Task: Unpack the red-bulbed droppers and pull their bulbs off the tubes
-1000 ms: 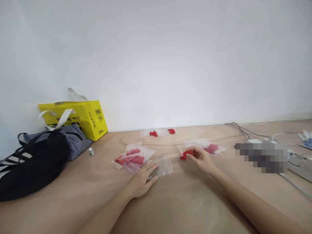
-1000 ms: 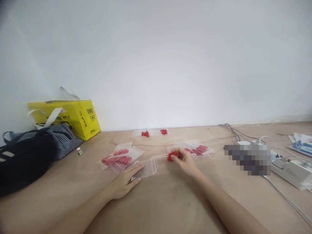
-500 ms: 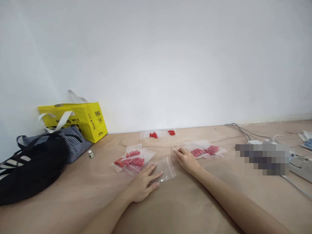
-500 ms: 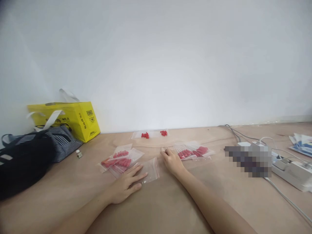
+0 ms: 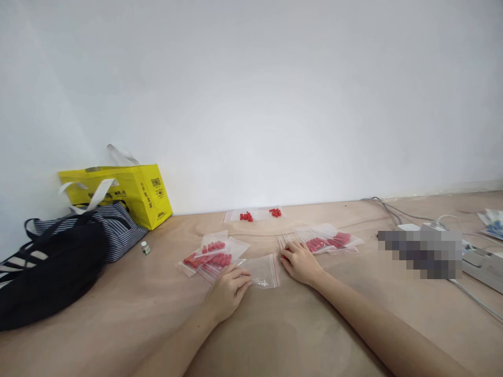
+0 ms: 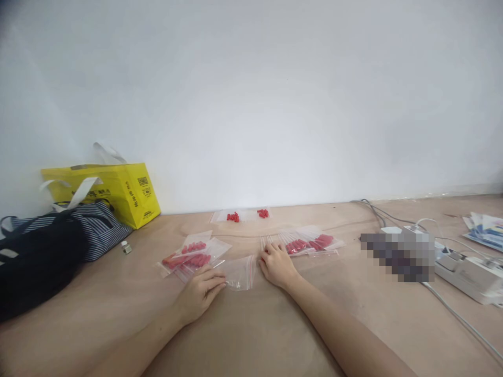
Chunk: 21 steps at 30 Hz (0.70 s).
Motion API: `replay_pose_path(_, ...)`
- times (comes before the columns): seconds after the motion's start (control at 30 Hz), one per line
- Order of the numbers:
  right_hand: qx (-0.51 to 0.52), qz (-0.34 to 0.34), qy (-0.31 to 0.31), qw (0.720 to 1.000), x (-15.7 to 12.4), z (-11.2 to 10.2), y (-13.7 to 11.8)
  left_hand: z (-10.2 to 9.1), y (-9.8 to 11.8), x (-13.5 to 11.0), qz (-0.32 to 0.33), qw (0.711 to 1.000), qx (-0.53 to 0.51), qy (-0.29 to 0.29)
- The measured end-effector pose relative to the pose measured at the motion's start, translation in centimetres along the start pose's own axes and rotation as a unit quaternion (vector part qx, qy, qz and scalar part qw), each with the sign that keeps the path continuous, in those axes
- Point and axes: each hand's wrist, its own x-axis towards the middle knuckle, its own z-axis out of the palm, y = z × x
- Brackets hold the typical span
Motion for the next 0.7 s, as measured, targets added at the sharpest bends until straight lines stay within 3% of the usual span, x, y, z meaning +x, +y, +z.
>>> replay_pose_path(0.1, 0.002, 0.008, 0.020, 1.000, -0.2, -0.4, -0.1, -0.2, 0.1, -0.1, -0.002, 0.997, 0.055, 0.056)
replay_pose_path(0.23, 0.009, 0.005, 0.058, 0.998, -0.4, -0.5, -0.6, -1.1, -0.4, -0.3, -0.052, 0.980, 0.089, 0.168)
replay_pose_path(0.33, 0.010, -0.004, 0.062, 0.998, -0.4, -0.3, -0.9, -2.5, -1.7, -0.7, -0.097, 0.959, 0.107, 0.242)
replay_pose_path(0.43, 0.015, -0.011, 0.056, 0.998, -0.4, -0.1, -1.0, -4.1, -3.9, -1.2, -0.185, 0.937, 0.123, 0.269)
replay_pose_path(0.57, 0.024, -0.005, 0.057, 0.998, -0.5, 0.1, -0.9, -6.4, -7.4, -2.5, -0.341, 0.905, 0.165, 0.191)
replay_pose_path(0.7, 0.026, -0.007, 0.062, 0.998, -0.5, 0.3, -0.8, -7.8, -9.8, -3.8, -0.449, 0.873, 0.187, 0.037)
